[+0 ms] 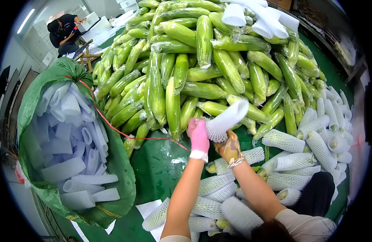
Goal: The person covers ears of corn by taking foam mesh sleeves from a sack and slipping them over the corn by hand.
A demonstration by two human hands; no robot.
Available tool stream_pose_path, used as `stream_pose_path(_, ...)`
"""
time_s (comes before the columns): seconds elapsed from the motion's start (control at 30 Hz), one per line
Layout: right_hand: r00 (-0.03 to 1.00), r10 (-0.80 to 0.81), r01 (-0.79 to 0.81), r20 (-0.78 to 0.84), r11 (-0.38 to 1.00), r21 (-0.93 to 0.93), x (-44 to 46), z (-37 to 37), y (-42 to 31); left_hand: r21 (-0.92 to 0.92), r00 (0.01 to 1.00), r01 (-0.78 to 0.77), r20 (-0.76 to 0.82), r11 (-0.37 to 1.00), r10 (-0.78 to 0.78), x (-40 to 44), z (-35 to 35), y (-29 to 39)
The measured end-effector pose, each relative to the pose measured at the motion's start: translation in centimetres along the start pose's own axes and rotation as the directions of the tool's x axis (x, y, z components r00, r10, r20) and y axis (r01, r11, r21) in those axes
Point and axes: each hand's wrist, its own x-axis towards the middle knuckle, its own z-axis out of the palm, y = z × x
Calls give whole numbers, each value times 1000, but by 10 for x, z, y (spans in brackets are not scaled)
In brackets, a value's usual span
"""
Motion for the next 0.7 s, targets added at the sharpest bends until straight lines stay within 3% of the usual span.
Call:
stream_pose_path(0.03, 995, -48, 17, -90, 947, -320, -9, 11, -8, 386, 980, -139, -81, 912, 184, 13, 5, -13)
stream_pose_path(0.07, 964, 99, -86, -247, 994, 61, 0, 2, 11, 697, 906, -366, 115, 616, 407, 18, 0, -19)
stream_pose_path(0.1, 896, 288, -118, -338, 888, 445, -1, 2, 21, 834, 778, -523, 382, 177, 499, 14, -1, -14)
stream_pose_path(0.13, 875, 339, -171, -345, 884, 436, 4, 1, 28, 906, 887, -378, 294, 191, 357, 8, 4, -11)
stream_pose_path(0.17, 908, 292, -125, -301, 873, 471, 10, -12, 47, 913, 881, -389, 328, 126, 341, 10, 2, -20)
stream_pose_path(0.23, 903, 153, -67, -401, 973, 220, 23, -43, 100, 943, 943, -322, 313, 79, 110, 1, 5, -13)
stream_pose_path(0.27, 886, 130, -73, -444, 987, 144, 15, -34, 88, 910, 910, -413, 410, -42, -63, 13, -6, -33)
stream_pose_path(0.3, 867, 107, -84, -487, 994, 68, 7, -25, 75, 841, 836, -541, 534, -25, -128, 11, -14, -32)
stream_pose_path(0.37, 840, 61, -171, -539, 973, -157, -27, 16, 12, 538, 533, -840, 843, -67, 76, 8, -36, -50)
stream_pose_path(0.4, 892, -7, -67, -451, 987, -148, -39, 16, 2, 464, 462, -878, 886, -119, 44, -6, -44, -54)
stream_pose_path(0.43, 932, -77, 37, -355, 992, -118, -52, 14, -8, 598, 615, -762, 788, 247, -13, -35, -45, -27)
stream_pose_path(0.47, 956, -144, 130, -255, 989, -69, -64, 13, -19, 644, 786, -348, 596, 681, -162, -69, -44, 12)
stream_pose_path(0.5, 984, 28, -15, -173, 997, 78, -78, 18, -37, 550, 829, -94, 505, 830, -241, -98, -43, 41)
stream_pose_path(0.53, 984, -5, -53, -176, 944, -324, -95, 42, -70, 437, 857, 80, 429, 896, -286, -119, -38, 65)
stream_pose_path(0.57, 987, -35, -84, -160, 731, -677, -103, 58, -93, 399, 873, 105, 401, 911, -276, -126, -34, 74)
stream_pose_path(0.63, 999, -19, -9, -44, 821, -571, -85, 55, -100, 325, 901, 151, 344, 934, -265, -127, -27, 82)
stream_pose_path(0.7, 993, -115, 85, 17, 613, -786, -45, 62, -113, 206, 928, 195, 279, 959, -249, -86, -26, 52)
